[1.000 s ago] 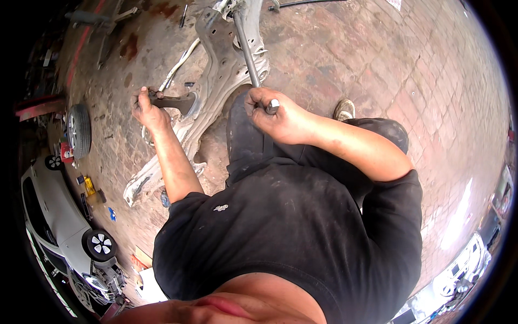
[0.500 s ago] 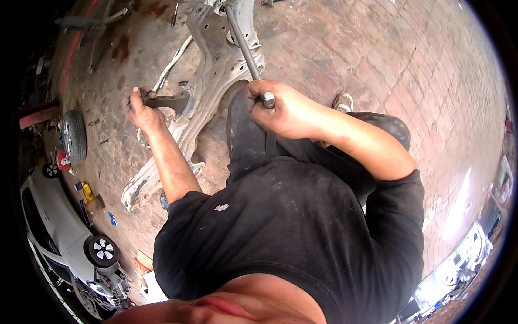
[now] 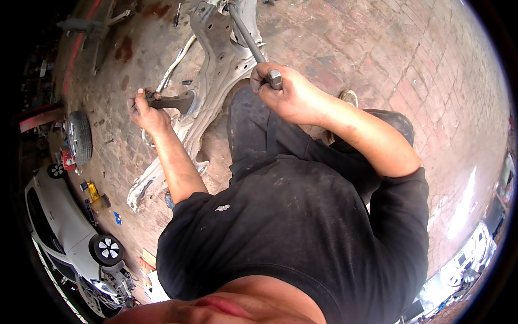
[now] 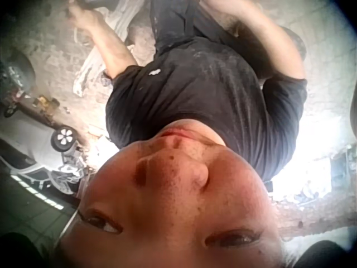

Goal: The person is kneeling on the floor and working on a car subframe. They use a wrench and a power drill to remove bolts and separate components of the subframe. The person then places the separated parts on the floor.

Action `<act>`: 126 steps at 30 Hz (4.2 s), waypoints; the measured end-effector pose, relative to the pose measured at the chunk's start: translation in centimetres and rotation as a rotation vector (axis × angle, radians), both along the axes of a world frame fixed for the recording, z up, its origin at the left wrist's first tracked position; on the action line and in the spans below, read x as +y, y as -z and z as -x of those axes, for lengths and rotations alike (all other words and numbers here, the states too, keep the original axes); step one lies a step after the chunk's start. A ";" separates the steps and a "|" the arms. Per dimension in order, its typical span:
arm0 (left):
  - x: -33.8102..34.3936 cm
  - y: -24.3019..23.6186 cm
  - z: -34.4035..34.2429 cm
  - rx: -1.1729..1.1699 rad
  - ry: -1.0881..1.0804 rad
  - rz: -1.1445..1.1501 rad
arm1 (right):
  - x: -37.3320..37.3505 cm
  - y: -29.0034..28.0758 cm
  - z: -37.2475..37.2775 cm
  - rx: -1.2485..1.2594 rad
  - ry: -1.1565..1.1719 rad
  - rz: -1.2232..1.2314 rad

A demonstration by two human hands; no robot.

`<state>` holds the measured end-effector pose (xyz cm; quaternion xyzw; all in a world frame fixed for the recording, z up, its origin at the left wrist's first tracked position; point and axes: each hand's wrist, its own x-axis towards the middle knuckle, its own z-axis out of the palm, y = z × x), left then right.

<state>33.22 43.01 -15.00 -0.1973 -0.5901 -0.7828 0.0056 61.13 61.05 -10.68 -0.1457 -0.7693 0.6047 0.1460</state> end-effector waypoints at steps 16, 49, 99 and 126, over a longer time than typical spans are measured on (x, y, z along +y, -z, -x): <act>-0.5 0.0 -0.3 0.036 0.030 0.039 | 2.7 0.4 1.1 -0.042 0.001 -0.028; -1.1 -0.7 -1.2 -0.014 0.014 0.089 | 9.4 -0.9 2.1 0.408 -0.404 -0.301; 0.1 -4.5 -1.3 -0.048 -0.207 0.207 | 29.5 0.1 8.1 0.534 -0.495 -0.082; 0.6 -4.6 -0.5 -0.051 -0.216 0.096 | 41.6 14.9 -7.9 -0.440 0.330 -0.553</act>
